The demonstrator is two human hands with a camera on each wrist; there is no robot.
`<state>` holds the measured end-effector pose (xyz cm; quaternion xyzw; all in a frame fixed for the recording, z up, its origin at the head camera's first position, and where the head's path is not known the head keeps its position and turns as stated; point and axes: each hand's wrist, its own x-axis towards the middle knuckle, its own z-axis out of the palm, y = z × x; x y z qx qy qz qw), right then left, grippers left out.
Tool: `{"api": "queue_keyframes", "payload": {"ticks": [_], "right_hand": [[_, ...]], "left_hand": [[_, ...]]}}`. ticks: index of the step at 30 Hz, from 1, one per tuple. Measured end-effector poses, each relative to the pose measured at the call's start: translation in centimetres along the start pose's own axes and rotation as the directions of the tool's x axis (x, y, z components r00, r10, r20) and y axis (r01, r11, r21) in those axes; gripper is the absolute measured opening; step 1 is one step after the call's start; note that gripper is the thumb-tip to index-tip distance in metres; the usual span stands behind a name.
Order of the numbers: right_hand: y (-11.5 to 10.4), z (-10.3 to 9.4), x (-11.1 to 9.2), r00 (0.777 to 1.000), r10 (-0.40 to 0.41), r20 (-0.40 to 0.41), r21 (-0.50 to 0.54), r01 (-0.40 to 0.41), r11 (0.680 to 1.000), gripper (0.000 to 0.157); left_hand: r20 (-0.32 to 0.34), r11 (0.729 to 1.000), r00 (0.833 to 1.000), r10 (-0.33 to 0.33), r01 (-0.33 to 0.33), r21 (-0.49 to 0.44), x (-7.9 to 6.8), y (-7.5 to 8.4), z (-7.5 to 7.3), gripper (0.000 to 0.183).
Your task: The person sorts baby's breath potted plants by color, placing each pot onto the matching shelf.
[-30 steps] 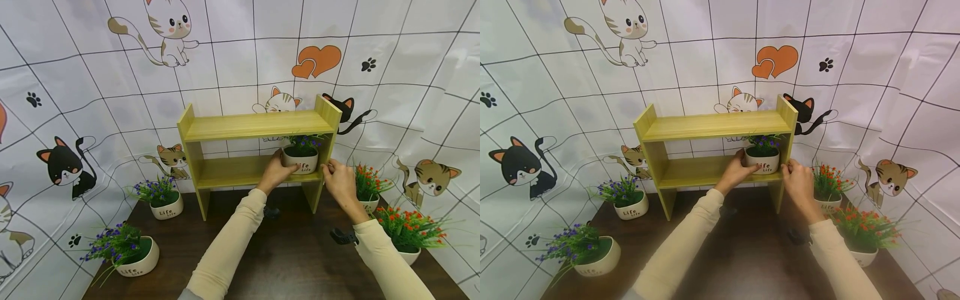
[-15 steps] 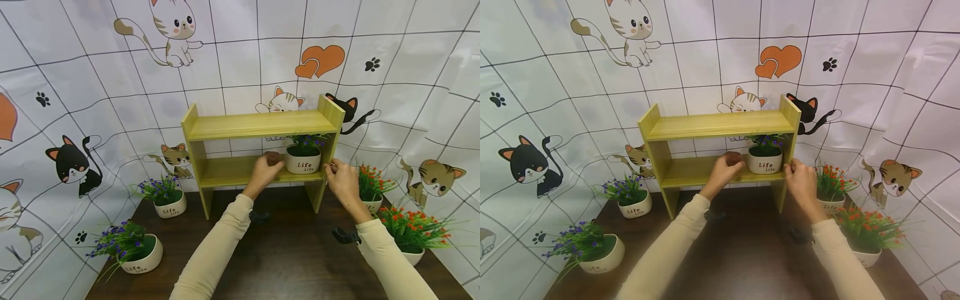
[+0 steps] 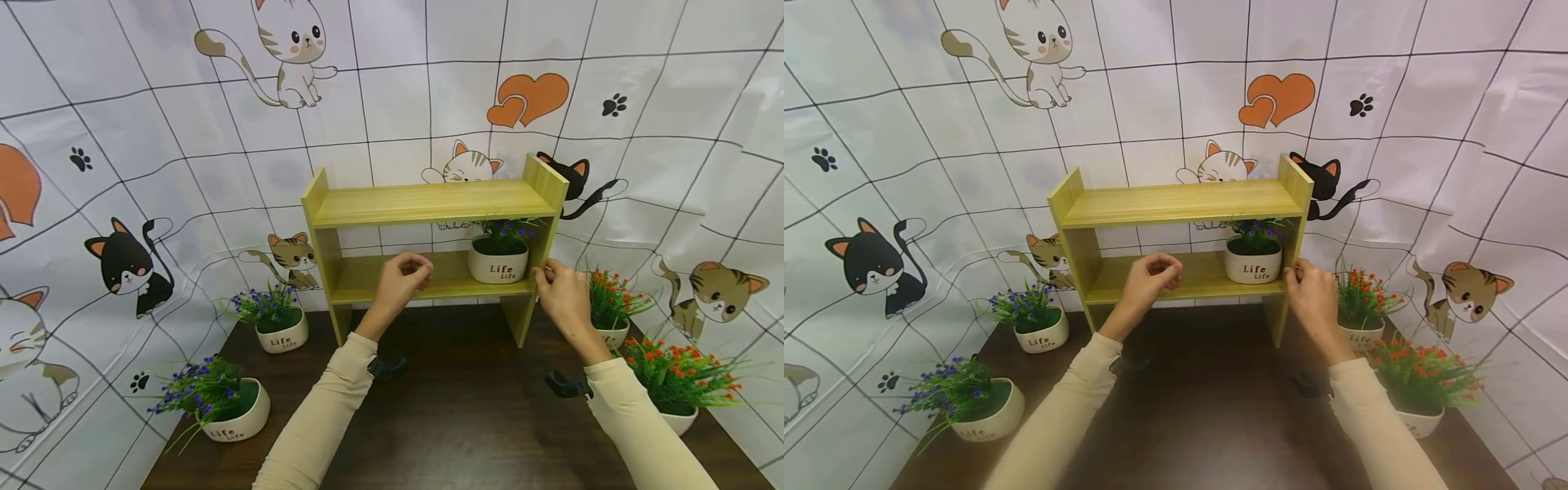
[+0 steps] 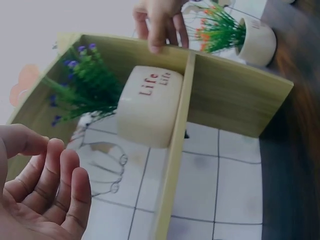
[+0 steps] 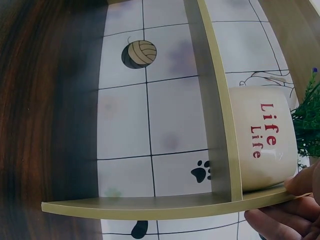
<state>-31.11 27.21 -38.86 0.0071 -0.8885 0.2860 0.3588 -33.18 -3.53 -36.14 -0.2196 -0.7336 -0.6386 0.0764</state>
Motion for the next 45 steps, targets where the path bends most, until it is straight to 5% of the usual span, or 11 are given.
{"api": "queue_keyframes", "payload": {"ticks": [12, 24, 45], "right_hand": [[0.2, 0.1, 0.0, 1.000, -0.002, -0.015, 0.003, 0.002, 1.000, 0.021], [0.2, 0.2, -0.1, 0.999, -0.016, -0.034, 0.002, 0.016, 1.000, 0.019], [0.2, 0.2, -0.2, 0.998, -0.046, -0.051, 0.002, 0.046, 0.999, 0.018]], "left_hand": [[-0.058, 1.000, 0.998, -0.003, 0.001, -0.029, -3.4, 0.7, -4.3, 0.014], [-0.128, 0.997, 0.989, -0.077, 0.072, -0.039, -7.5, 1.2, -9.3, 0.022], [-0.368, 0.996, 0.926, -0.088, 0.095, 0.000, -14.4, 2.8, -18.7, 0.014]]}}
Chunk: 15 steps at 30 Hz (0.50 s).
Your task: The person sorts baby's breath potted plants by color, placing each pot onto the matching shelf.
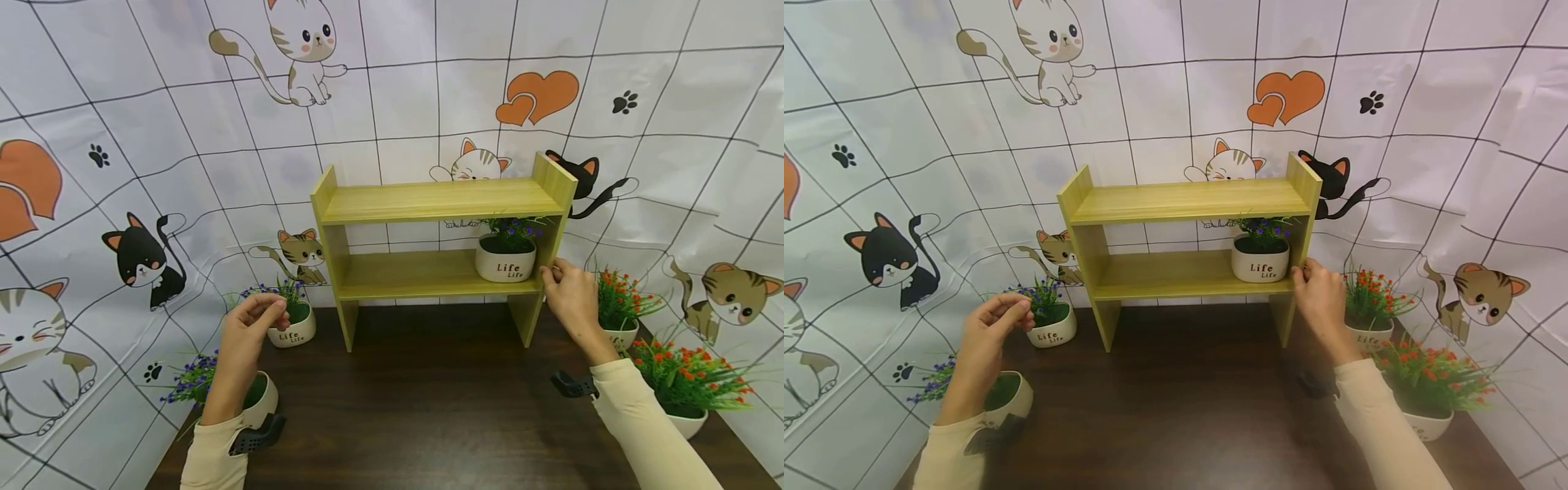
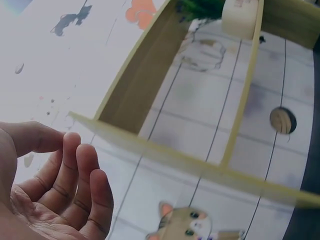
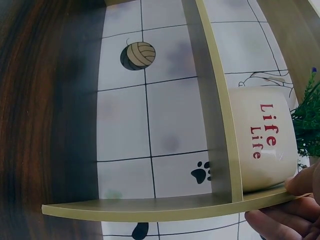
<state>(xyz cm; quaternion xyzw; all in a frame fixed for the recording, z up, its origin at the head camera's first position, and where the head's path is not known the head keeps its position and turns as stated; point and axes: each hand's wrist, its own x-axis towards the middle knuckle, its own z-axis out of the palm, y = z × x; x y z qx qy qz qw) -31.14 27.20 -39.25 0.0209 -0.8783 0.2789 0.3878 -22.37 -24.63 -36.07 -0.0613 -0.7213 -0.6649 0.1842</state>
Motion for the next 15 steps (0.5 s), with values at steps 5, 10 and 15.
{"api": "queue_keyframes", "payload": {"ticks": [5, 10, 15], "right_hand": [[-0.1, 0.0, 0.0, 1.000, 0.005, -0.003, 0.001, -0.005, 1.000, 0.018], [0.0, -0.1, -0.1, 1.000, 0.002, -0.007, -0.001, -0.002, 1.000, 0.018], [0.0, -0.1, 0.1, 1.000, -0.016, -0.014, 0.002, 0.016, 1.000, 0.017]], "left_hand": [[-0.038, 1.000, 0.999, 0.006, -0.006, 0.001, -0.9, 0.3, -2.4, 0.009], [-0.079, 1.000, 0.997, 0.018, -0.017, 0.004, -1.8, 0.4, -4.8, 0.009], [-0.113, 0.997, 0.992, 0.057, -0.062, -0.035, -2.7, 0.4, -7.3, 0.011]]}}
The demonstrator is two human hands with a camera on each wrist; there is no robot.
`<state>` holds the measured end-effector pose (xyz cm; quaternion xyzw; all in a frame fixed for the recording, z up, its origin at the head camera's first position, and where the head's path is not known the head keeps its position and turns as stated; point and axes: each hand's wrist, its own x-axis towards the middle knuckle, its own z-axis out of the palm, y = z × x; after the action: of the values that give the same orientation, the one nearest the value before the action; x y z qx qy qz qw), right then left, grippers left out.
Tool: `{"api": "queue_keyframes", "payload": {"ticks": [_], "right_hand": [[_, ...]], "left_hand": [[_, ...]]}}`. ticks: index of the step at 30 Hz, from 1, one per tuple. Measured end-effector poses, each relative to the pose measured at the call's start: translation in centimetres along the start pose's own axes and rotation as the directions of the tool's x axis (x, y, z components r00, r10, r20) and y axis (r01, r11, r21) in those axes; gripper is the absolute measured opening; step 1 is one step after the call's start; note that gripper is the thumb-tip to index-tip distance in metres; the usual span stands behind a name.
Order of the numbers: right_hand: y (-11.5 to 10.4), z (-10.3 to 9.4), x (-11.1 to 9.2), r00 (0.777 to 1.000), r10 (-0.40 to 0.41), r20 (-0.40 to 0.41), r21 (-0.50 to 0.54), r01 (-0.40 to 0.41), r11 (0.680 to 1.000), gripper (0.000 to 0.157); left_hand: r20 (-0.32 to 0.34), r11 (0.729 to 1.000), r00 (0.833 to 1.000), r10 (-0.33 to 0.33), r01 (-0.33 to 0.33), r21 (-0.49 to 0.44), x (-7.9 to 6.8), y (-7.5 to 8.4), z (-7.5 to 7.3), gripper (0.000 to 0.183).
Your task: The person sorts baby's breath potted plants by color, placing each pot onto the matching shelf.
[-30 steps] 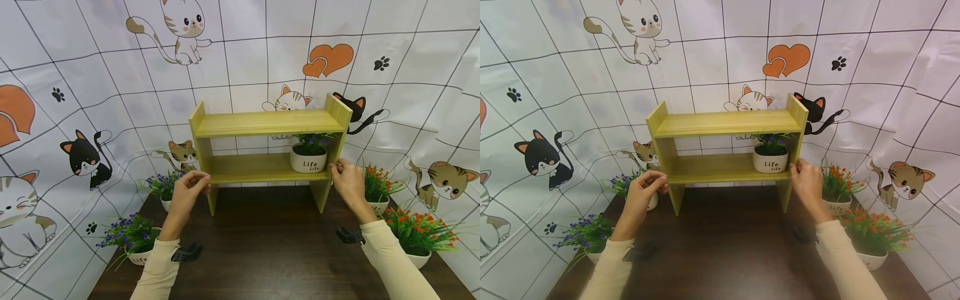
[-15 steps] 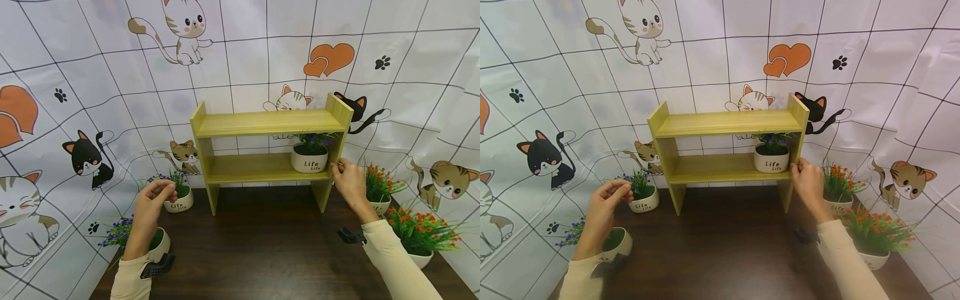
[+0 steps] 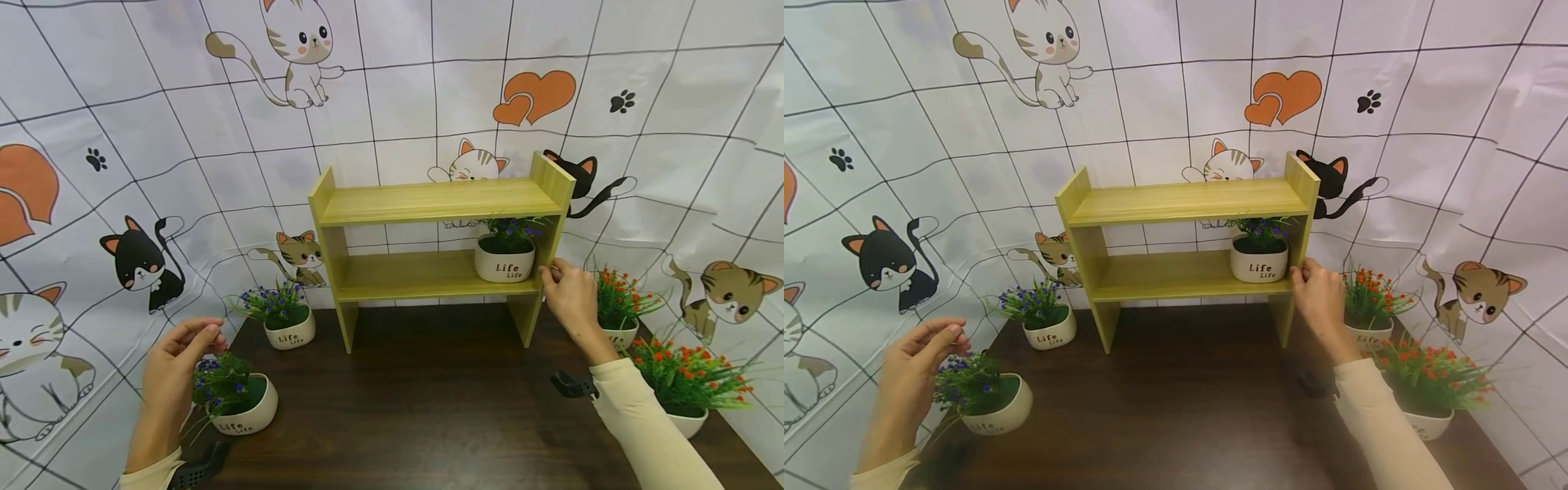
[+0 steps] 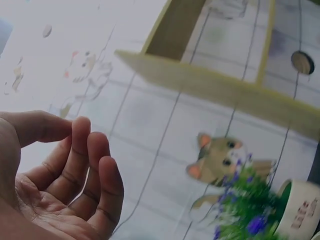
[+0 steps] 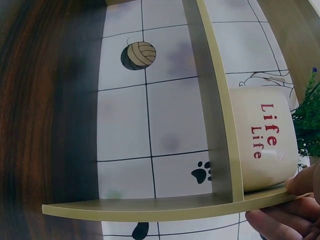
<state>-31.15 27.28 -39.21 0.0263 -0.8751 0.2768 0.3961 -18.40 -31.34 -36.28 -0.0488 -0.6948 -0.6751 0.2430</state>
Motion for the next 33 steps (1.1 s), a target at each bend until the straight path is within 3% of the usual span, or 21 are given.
{"api": "queue_keyframes", "payload": {"ticks": [6, 12, 18, 22, 28, 33], "right_hand": [[0.0, 0.1, 0.2, 1.000, -0.006, -0.007, 0.006, 0.006, 1.000, 0.017], [0.0, 0.1, 0.1, 1.000, -0.002, -0.008, 0.008, 0.002, 1.000, 0.017], [0.0, -0.1, 0.1, 1.000, -0.004, -0.008, 0.007, 0.004, 1.000, 0.018], [0.1, -0.1, -0.1, 1.000, -0.009, 0.003, 0.008, 0.009, 1.000, 0.018], [0.2, -0.1, -0.3, 1.000, -0.007, -0.001, 0.014, 0.008, 1.000, 0.018], [0.4, -0.1, -0.5, 1.000, -0.019, -0.007, 0.009, 0.019, 1.000, 0.016]], "left_hand": [[-0.077, 0.997, 0.997, 0.019, -0.024, -0.069, -0.4, 0.2, -2.9, 0.014], [-0.176, 0.997, 0.984, -0.012, -0.001, -0.073, -0.7, 0.0, -5.5, 0.012], [-0.321, 0.994, 0.945, -0.063, 0.030, -0.105, -0.7, -1.0, -7.4, 0.010], [-0.377, 0.988, 0.921, -0.096, 0.041, -0.151, -1.1, -1.9, -8.4, 0.010], [-0.440, 0.966, 0.890, -0.122, 0.005, -0.258, -1.5, -3.5, -9.1, 0.011], [-0.372, 0.944, 0.912, -0.176, 0.049, -0.327, -2.3, -5.4, -9.7, 0.019]]}}
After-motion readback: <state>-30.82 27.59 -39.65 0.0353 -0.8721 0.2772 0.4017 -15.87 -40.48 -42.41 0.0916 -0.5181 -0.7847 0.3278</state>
